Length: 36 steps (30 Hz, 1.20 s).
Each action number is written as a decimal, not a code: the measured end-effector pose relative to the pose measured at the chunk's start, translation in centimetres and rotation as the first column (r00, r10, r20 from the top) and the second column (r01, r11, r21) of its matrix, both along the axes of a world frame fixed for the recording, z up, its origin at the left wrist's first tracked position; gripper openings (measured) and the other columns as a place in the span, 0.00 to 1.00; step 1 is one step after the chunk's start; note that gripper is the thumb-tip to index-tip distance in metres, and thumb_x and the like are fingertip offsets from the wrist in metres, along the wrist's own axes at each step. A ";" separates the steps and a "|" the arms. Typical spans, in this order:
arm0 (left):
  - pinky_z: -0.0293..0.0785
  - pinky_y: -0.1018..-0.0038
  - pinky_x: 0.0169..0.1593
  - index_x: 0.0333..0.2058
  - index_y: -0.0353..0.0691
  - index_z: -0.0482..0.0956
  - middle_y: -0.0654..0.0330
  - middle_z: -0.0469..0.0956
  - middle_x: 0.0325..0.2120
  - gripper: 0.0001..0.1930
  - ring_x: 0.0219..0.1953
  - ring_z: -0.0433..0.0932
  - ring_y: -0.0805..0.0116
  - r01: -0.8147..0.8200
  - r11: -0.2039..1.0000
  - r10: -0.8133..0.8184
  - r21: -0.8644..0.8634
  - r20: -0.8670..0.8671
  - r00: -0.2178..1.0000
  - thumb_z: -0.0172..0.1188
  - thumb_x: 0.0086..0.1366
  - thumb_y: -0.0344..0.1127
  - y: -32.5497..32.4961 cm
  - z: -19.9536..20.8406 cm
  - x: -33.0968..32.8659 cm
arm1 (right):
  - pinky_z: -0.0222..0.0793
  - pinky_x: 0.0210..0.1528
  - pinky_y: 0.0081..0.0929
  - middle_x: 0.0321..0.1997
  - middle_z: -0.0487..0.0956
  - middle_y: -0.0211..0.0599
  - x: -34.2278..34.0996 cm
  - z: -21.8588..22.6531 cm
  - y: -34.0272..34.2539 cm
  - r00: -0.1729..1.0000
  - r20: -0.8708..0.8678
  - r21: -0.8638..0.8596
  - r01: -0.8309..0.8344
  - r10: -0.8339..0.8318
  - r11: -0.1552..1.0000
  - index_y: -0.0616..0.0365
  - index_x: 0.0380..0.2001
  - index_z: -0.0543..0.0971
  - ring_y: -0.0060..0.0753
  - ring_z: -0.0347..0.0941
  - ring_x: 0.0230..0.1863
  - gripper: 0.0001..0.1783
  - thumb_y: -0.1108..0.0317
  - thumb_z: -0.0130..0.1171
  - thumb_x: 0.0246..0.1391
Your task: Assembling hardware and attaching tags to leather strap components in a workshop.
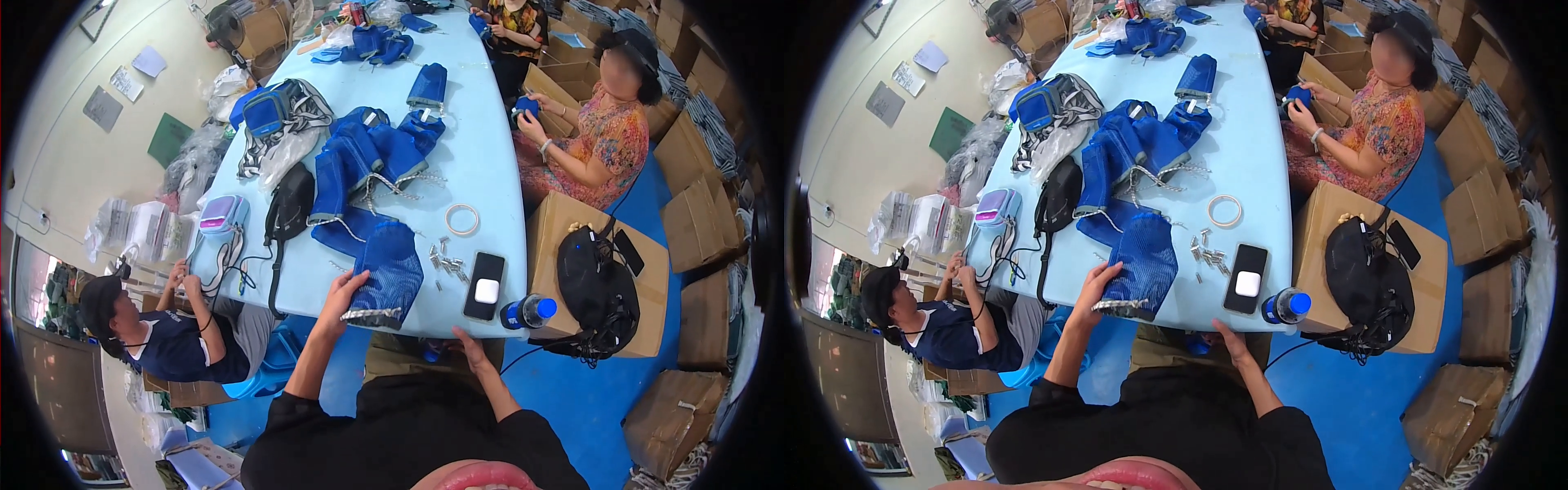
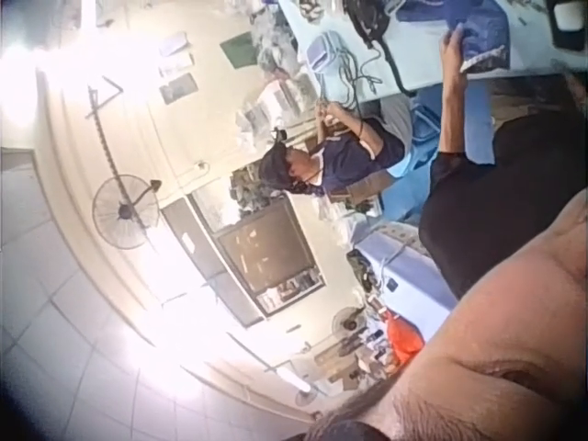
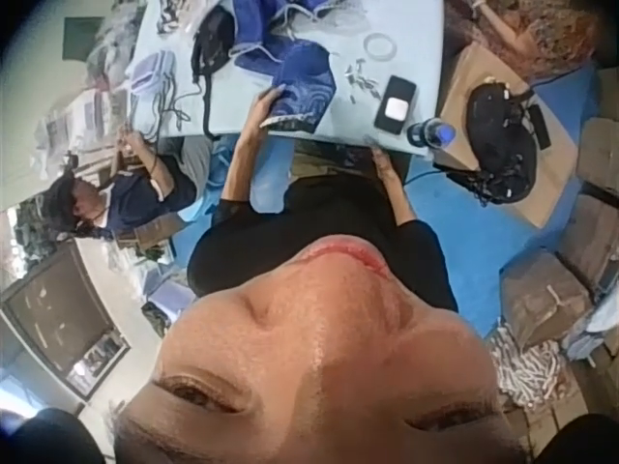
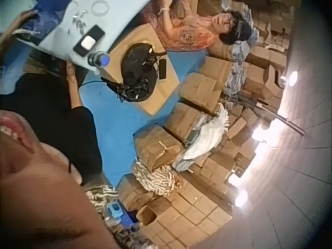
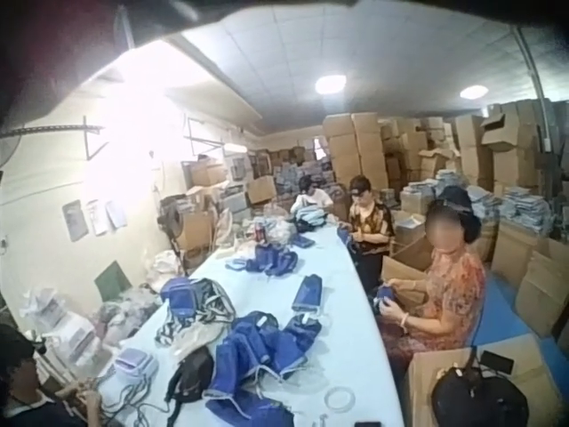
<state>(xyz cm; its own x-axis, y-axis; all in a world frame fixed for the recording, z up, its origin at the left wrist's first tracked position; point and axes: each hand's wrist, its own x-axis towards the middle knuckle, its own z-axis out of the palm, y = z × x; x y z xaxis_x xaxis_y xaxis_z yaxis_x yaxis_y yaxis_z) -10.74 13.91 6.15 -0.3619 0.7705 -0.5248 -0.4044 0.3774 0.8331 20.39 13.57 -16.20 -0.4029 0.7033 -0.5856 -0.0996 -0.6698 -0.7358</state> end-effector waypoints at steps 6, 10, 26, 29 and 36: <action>0.81 0.73 0.51 0.54 0.34 0.79 0.59 0.84 0.44 0.19 0.45 0.84 0.71 0.131 0.980 -0.138 0.149 0.037 0.990 0.66 0.71 0.39 5.2 -1.8 -1.9 | 0.80 0.52 0.33 0.61 0.76 0.38 -0.3 -2.0 0.7 0.998 -0.042 0.119 0.049 -0.044 0.992 0.59 0.64 0.73 0.32 0.78 0.54 0.36 0.52 0.72 0.59; 0.81 0.67 0.56 0.57 0.34 0.75 0.55 0.84 0.48 0.21 0.48 0.85 0.65 0.227 0.920 -0.258 0.319 0.058 0.964 0.63 0.71 0.39 12.2 0.2 -3.9 | 0.81 0.50 0.31 0.58 0.78 0.38 -0.5 -0.7 1.1 0.995 -0.045 0.178 0.093 -0.086 0.980 0.62 0.61 0.74 0.32 0.79 0.52 0.35 0.51 0.71 0.60; 0.82 0.65 0.52 0.60 0.35 0.76 0.54 0.82 0.53 0.21 0.52 0.83 0.62 0.293 0.851 -0.182 0.436 -0.280 0.943 0.61 0.73 0.39 19.7 -6.9 -1.0 | 0.81 0.43 0.30 0.47 0.82 0.35 -0.9 -3.9 -0.9 0.994 -0.068 0.156 0.091 -0.082 0.984 0.60 0.54 0.78 0.28 0.81 0.42 0.29 0.50 0.72 0.60; 0.81 0.72 0.43 0.53 0.36 0.81 0.56 0.87 0.45 0.13 0.42 0.87 0.65 0.296 0.922 -0.230 0.248 -0.262 0.937 0.58 0.75 0.33 9.9 -12.0 1.6 | 0.80 0.45 0.31 0.50 0.81 0.36 -1.5 -2.9 -0.5 0.990 -0.036 0.221 0.141 -0.137 0.965 0.59 0.55 0.78 0.30 0.80 0.45 0.30 0.48 0.71 0.60; 0.79 0.74 0.42 0.50 0.34 0.81 0.57 0.87 0.39 0.10 0.39 0.86 0.68 0.368 0.897 -0.280 0.246 -0.328 0.902 0.55 0.76 0.30 2.6 -10.1 0.3 | 0.80 0.50 0.33 0.52 0.80 0.35 0.4 -4.9 1.2 0.990 -0.095 0.172 -0.086 0.104 0.981 0.59 0.54 0.78 0.32 0.79 0.49 0.29 0.45 0.64 0.64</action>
